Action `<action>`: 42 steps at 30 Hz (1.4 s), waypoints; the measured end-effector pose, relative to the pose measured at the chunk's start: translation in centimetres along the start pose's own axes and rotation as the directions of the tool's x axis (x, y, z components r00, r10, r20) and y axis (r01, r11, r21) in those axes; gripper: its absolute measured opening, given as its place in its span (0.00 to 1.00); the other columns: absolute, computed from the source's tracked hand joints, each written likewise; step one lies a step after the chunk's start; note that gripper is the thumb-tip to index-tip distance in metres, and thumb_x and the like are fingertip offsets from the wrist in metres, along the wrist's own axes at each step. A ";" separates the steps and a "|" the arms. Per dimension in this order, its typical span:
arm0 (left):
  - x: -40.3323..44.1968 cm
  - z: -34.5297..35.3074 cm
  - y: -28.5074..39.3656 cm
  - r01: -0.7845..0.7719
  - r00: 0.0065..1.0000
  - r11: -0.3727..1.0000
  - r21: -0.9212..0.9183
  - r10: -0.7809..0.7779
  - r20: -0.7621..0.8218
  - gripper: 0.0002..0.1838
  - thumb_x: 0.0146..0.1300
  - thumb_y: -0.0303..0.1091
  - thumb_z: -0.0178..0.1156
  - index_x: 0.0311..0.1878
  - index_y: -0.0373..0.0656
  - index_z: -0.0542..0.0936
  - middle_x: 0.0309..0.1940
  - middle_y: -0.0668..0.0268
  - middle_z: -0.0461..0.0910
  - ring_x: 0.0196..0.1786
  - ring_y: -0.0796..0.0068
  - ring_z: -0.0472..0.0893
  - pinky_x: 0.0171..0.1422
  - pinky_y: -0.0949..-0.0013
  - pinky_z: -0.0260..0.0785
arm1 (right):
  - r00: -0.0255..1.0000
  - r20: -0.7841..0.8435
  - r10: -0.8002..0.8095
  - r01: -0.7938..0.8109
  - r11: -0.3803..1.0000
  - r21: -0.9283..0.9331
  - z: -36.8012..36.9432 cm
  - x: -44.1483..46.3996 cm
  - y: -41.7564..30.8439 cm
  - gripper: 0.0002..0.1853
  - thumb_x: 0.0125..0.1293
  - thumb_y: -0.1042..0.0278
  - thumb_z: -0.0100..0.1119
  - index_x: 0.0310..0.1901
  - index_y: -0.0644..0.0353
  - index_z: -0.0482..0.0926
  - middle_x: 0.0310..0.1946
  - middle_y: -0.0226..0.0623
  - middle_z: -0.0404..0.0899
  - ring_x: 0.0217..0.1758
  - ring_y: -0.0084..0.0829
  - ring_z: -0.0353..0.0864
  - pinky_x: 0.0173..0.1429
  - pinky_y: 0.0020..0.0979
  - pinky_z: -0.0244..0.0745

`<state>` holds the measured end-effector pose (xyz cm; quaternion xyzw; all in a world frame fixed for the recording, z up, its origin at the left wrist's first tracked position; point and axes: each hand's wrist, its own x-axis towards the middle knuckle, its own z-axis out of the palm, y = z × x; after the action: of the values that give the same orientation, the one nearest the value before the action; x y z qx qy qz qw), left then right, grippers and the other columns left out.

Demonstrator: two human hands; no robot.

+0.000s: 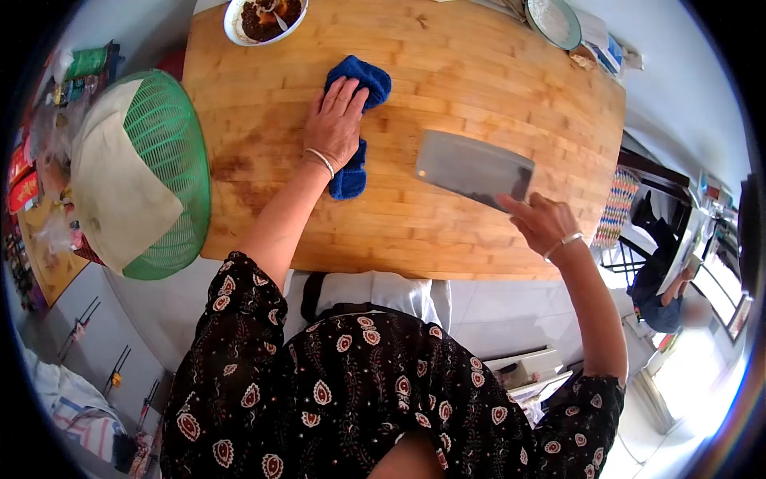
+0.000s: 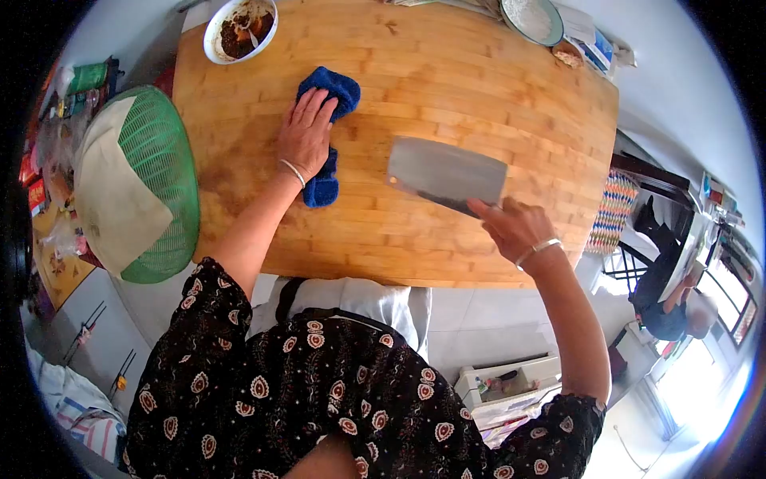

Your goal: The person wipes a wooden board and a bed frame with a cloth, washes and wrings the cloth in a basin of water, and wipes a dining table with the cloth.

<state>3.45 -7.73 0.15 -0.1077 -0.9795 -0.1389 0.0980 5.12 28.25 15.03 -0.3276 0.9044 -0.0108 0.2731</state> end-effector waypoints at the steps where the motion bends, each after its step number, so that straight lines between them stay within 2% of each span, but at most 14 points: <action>1: -0.1 -0.1 0.1 0.001 1.000 1.000 0.003 -0.001 0.010 0.19 0.58 0.29 0.57 0.54 0.48 0.74 0.60 0.66 0.70 0.67 0.66 0.64 0.67 0.56 0.56 | 1.000 0.004 -0.015 0.015 1.000 -0.002 0.2 0.5 -0.2 0.24 0.60 0.63 0.59 0.59 0.36 0.70 0.26 0.37 0.75 0.26 0.37 0.78 0.27 0.37 0.73; 3: 0.0 -0.2 0.0 0.002 1.000 1.000 0.015 -0.002 0.025 0.19 0.57 0.29 0.57 0.54 0.48 0.74 0.60 0.66 0.69 0.67 0.66 0.64 0.67 0.56 0.56 | 0.999 0.004 -0.048 0.048 0.999 -0.009 0.4 2.0 -0.6 0.25 0.60 0.62 0.60 0.60 0.36 0.69 0.26 0.38 0.76 0.26 0.37 0.78 0.27 0.37 0.73; 8: 0.1 -0.3 0.2 0.008 1.000 1.000 -0.005 -0.008 0.018 0.19 0.58 0.29 0.56 0.55 0.48 0.74 0.61 0.66 0.69 0.67 0.66 0.63 0.67 0.56 0.56 | 0.997 0.076 0.031 -0.028 0.999 -0.039 -1.4 0.1 -0.4 0.25 0.58 0.65 0.61 0.59 0.35 0.71 0.24 0.37 0.73 0.23 0.37 0.75 0.27 0.37 0.72; 12: 0.1 -0.3 0.1 0.002 1.000 1.000 0.017 -0.003 0.030 0.19 0.59 0.29 0.55 0.55 0.48 0.74 0.61 0.65 0.69 0.67 0.65 0.64 0.66 0.57 0.56 | 0.999 -0.024 -0.048 0.048 0.999 0.014 0.1 1.8 -0.9 0.26 0.58 0.65 0.61 0.59 0.34 0.71 0.23 0.36 0.72 0.22 0.38 0.75 0.26 0.37 0.71; 18: 0.0 0.1 0.0 -0.001 1.000 1.000 -0.010 0.001 0.001 0.19 0.59 0.29 0.54 0.55 0.47 0.74 0.61 0.65 0.69 0.67 0.65 0.64 0.67 0.56 0.56 | 0.977 0.204 0.062 -0.048 0.996 -0.073 -1.9 -0.2 -0.4 0.24 0.60 0.64 0.58 0.60 0.36 0.69 0.26 0.39 0.75 0.28 0.37 0.79 0.28 0.36 0.73; 24: 0.0 0.3 -0.1 0.004 1.000 1.000 -0.016 -0.003 0.019 0.20 0.59 0.30 0.55 0.56 0.47 0.73 0.61 0.64 0.69 0.67 0.63 0.64 0.68 0.56 0.55 | 0.989 -0.121 -0.085 0.088 0.996 0.025 2.1 1.3 -2.9 0.22 0.58 0.63 0.60 0.56 0.37 0.74 0.24 0.36 0.74 0.26 0.36 0.78 0.26 0.36 0.73; 25: 0.1 0.2 -0.1 0.016 1.000 0.999 -0.028 -0.015 0.018 0.20 0.59 0.31 0.55 0.57 0.48 0.72 0.61 0.64 0.68 0.67 0.63 0.63 0.68 0.56 0.55 | 0.983 -0.174 -0.049 0.068 0.992 0.108 2.6 0.3 -3.1 0.22 0.57 0.64 0.61 0.55 0.38 0.75 0.22 0.36 0.72 0.24 0.36 0.77 0.26 0.36 0.73; 29: 0.2 0.5 -0.1 0.049 0.998 0.998 -0.033 -0.048 0.039 0.23 0.59 0.31 0.55 0.60 0.48 0.69 0.64 0.62 0.65 0.69 0.61 0.59 0.70 0.55 0.53 | 0.961 -0.162 0.224 -0.169 0.939 0.299 6.1 -7.2 -4.8 0.23 0.57 0.66 0.61 0.56 0.40 0.76 0.21 0.37 0.71 0.22 0.38 0.76 0.26 0.38 0.73; 32: 0.2 1.5 1.2 0.109 0.991 0.994 0.023 -0.111 0.079 0.25 0.60 0.30 0.51 0.63 0.45 0.66 0.68 0.61 0.60 0.72 0.60 0.56 0.71 0.52 0.49 | 0.849 -0.111 0.516 -0.384 0.747 0.542 9.0 -12.8 -7.3 0.21 0.57 0.67 0.61 0.54 0.41 0.78 0.22 0.38 0.73 0.23 0.39 0.77 0.28 0.38 0.74; 34: 0.5 2.3 4.3 0.147 0.983 0.985 0.093 -0.156 0.093 0.26 0.60 0.29 0.49 0.64 0.43 0.66 0.68 0.60 0.60 0.72 0.59 0.56 0.72 0.50 0.48 | 0.776 -0.114 0.620 -0.438 0.660 0.611 11.5 -15.5 -8.9 0.22 0.57 0.68 0.62 0.55 0.44 0.78 0.22 0.37 0.74 0.22 0.33 0.76 0.29 0.33 0.74; 36: -0.2 2.8 7.7 -0.024 0.995 0.999 0.029 0.021 0.101 0.23 0.61 0.29 0.47 0.61 0.38 0.70 0.65 0.56 0.65 0.69 0.56 0.60 0.70 0.48 0.51 | 0.706 -0.110 0.700 -0.449 0.562 0.695 13.8 -17.0 -10.4 0.22 0.57 0.69 0.61 0.56 0.45 0.78 0.22 0.37 0.74 0.22 0.30 0.75 0.30 0.31 0.73; 38: -2.5 3.6 10.6 -0.210 0.963 0.963 -0.168 0.234 0.137 0.25 0.57 0.30 0.50 0.60 0.39 0.71 0.65 0.58 0.65 0.69 0.58 0.60 0.71 0.50 0.50 | 0.672 -0.091 0.735 -0.449 0.502 0.739 15.0 -17.2 -12.0 0.22 0.58 0.70 0.60 0.56 0.48 0.78 0.24 0.37 0.76 0.23 0.27 0.75 0.34 0.29 0.74; 40: -5.7 2.7 12.3 -0.411 0.872 0.872 -0.267 0.461 0.165 0.27 0.57 0.30 0.50 0.63 0.42 0.69 0.67 0.60 0.63 0.71 0.62 0.58 0.73 0.53 0.48 | 0.643 -0.080 0.761 -0.424 0.441 0.791 15.4 -16.8 -13.9 0.21 0.59 0.70 0.60 0.56 0.48 0.78 0.26 0.37 0.78 0.25 0.28 0.76 0.36 0.30 0.74; 42: -9.7 1.7 12.6 -0.604 0.741 0.753 -0.262 0.652 0.163 0.26 0.57 0.31 0.51 0.62 0.44 0.71 0.67 0.64 0.64 0.71 0.66 0.58 0.73 0.55 0.48 | 0.623 -0.122 0.773 -0.392 0.443 0.806 15.8 -16.5 -15.6 0.21 0.59 0.70 0.60 0.56 0.48 0.78 0.27 0.38 0.79 0.26 0.27 0.77 0.37 0.30 0.74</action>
<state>15.50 2.79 -0.47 -0.4578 -0.8712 -0.1770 0.0072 32.72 28.41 12.71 0.1659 0.9157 -0.3420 0.1307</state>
